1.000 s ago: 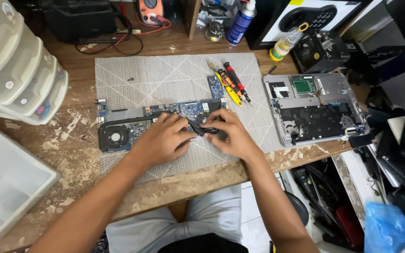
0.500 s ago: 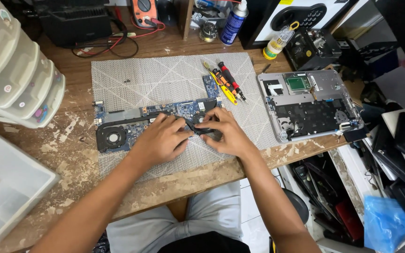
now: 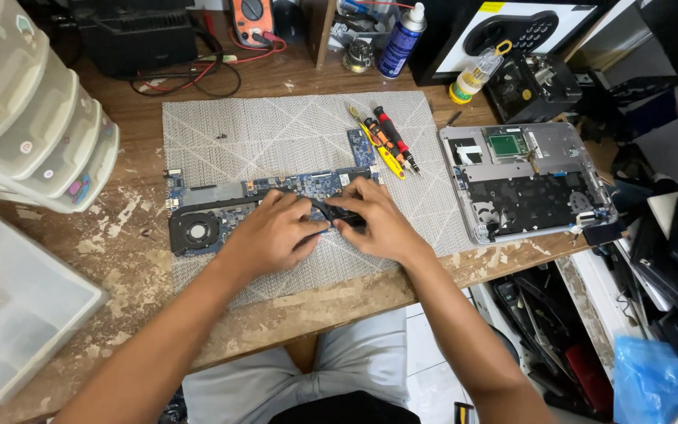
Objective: The person works on a disassembled laptop motherboard on an anti-static mat, first seating a memory module and repositioning the cooling fan and heatsink assembly by hand. They then use a screwdriver to drive screws on the board, steadying components with the other hand, and finish by pressing a connector into place on the board.
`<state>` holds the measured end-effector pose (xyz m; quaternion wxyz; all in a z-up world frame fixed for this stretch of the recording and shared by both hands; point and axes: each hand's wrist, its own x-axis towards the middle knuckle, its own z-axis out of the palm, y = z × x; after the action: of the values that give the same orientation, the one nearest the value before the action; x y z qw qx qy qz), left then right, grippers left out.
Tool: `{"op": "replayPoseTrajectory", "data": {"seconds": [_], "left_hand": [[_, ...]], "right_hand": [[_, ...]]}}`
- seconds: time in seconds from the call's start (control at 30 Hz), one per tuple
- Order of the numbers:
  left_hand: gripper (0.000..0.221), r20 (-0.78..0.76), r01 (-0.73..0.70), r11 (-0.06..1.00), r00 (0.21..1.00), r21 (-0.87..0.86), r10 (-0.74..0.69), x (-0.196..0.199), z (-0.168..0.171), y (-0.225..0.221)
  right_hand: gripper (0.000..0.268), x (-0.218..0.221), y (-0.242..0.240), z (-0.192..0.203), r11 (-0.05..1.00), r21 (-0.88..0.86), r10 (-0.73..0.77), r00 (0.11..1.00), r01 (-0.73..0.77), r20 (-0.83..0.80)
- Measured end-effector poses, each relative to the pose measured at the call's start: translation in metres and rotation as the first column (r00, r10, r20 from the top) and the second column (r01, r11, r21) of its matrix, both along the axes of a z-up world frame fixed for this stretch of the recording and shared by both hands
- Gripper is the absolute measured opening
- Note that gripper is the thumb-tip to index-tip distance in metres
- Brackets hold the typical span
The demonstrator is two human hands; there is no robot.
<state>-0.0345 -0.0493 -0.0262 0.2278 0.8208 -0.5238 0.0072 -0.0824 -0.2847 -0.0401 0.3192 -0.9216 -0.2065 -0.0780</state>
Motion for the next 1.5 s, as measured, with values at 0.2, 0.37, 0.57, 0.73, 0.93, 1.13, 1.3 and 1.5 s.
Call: {"op": "replayPoseTrajectory", "data": {"seconds": [0.2, 0.37, 0.57, 0.73, 0.93, 1.13, 1.3, 1.5], "left_hand": [[0.026, -0.007, -0.016, 0.999, 1.0, 0.028, 0.016, -0.001, 0.003, 0.001], [0.027, -0.011, -0.028, 0.998, 1.0, 0.055, 0.029, -0.002, 0.007, 0.001], [0.026, -0.004, -0.026, 0.999, 1.0, 0.025, 0.026, -0.002, 0.002, 0.002], [0.023, 0.004, -0.02, 0.998, 1.0, -0.051, 0.02, 0.006, 0.003, 0.01], [0.013, 0.119, -0.234, 0.953, 0.958, -0.192, 0.259, 0.029, 0.013, 0.046], [0.006, 0.185, -0.335, 0.867, 0.888, -0.369, 0.421, 0.045, 0.006, 0.071], [0.004, 0.191, -0.346, 0.87, 0.883, -0.352, 0.428, 0.037, 0.013, 0.062], [0.007, 0.181, -0.343, 0.87, 0.888, -0.353, 0.424, 0.038, 0.01, 0.057]], "right_hand": [[0.032, 0.012, 0.006, 0.011, 0.996, 0.082, 0.049, 0.998, -0.045, -0.05], [0.027, 0.023, 0.01, 0.026, 0.992, 0.112, 0.076, 0.985, -0.059, -0.153], [0.025, 0.042, 0.013, 0.036, 0.993, 0.089, 0.093, 0.979, -0.078, -0.183], [0.023, 0.071, 0.016, 0.045, 0.984, 0.131, 0.14, 0.983, -0.124, -0.121], [0.015, 0.1, 0.035, 0.046, 0.963, 0.157, 0.224, 0.975, -0.219, -0.012], [0.011, 0.102, 0.05, 0.03, 0.965, 0.132, 0.229, 0.973, -0.227, -0.001], [0.012, 0.11, 0.003, 0.02, 0.984, -0.154, -0.067, 0.99, 0.086, 0.124], [0.013, 0.101, -0.07, 0.042, 0.792, -0.43, -0.51, 0.857, 0.433, -0.076]]}}
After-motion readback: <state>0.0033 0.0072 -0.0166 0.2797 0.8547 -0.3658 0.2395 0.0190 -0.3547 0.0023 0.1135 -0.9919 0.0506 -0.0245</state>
